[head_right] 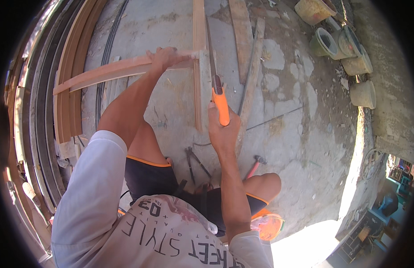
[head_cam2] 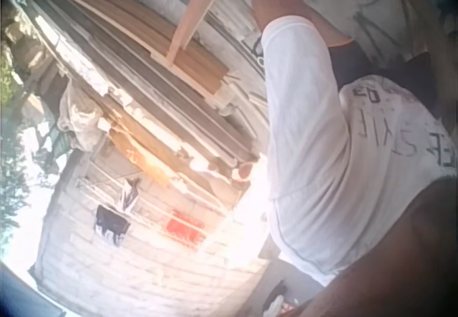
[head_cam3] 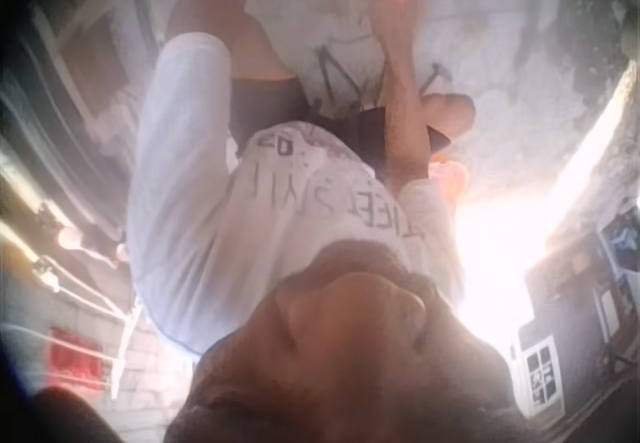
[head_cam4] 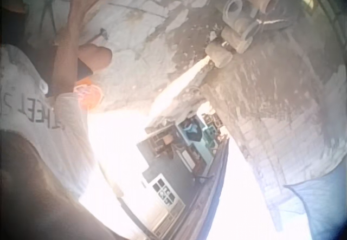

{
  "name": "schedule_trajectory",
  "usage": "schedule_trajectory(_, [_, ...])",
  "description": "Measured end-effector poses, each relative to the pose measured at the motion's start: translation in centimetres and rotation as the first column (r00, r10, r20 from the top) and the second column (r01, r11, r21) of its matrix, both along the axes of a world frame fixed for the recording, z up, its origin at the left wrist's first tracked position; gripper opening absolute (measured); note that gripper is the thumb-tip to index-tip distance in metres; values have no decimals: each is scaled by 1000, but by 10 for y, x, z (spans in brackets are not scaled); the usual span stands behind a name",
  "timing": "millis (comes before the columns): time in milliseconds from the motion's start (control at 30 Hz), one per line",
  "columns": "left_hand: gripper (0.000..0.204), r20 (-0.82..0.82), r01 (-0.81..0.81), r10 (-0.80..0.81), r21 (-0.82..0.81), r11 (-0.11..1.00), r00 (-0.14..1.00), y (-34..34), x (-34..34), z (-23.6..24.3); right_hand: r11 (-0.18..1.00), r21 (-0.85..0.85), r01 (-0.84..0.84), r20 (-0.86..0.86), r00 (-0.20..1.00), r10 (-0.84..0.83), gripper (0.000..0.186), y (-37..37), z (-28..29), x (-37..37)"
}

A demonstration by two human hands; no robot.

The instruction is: The person kneels on a concrete floor and uses a hand saw to cut a piece of light-colored wood. They hold the wood steady with one hand and saw with the other, occasionally pausing to adjust the wood or inspect the cut.

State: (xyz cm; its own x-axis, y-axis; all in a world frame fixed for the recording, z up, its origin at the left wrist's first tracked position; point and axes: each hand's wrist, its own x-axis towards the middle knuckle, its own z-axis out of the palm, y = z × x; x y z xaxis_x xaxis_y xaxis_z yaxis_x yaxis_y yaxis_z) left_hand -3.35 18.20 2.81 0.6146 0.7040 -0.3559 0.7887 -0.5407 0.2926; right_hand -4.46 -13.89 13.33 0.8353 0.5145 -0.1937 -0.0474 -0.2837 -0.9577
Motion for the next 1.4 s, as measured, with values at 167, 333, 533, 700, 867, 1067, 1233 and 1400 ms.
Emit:
schedule_trajectory(167, [109,-45,15,-17,-44,999,999,9,-6,0,1000,-5,21,-37,999,-21,32,-126,-30,-85])
schedule_trajectory(333, [108,-10,-12,12,21,1000,1000,-2,-1,-2,1000,-19,11,5,1000,-11,47,-161,10,-119])
schedule_trajectory(533, [108,-4,-10,10,-20,1000,1000,1,0,3,1000,15,22,-38,999,-21,29,-18,-8,-11])
schedule_trajectory(700, [108,3,-8,8,-17,1000,1000,4,-5,-1,998,53,46,-109,993,-40,31,-123,-8,-89])
schedule_trajectory(867, [109,-9,-10,10,-6,1000,1000,0,-4,2,997,45,68,-41,997,-66,34,-155,9,-121])
schedule_trajectory(1067, [107,46,-17,15,43,999,999,2,-1,-14,1000,9,23,-53,998,-23,30,-23,-8,-19])
schedule_trajectory(1233, [104,1,-19,19,10,1000,1000,6,-4,-5,999,-19,43,-18,999,-43,39,-131,2,-104])
schedule_trajectory(1400, [102,6,-12,11,44,999,1000,-1,-3,-5,1000,-20,8,72,997,-7,48,-147,8,-114])
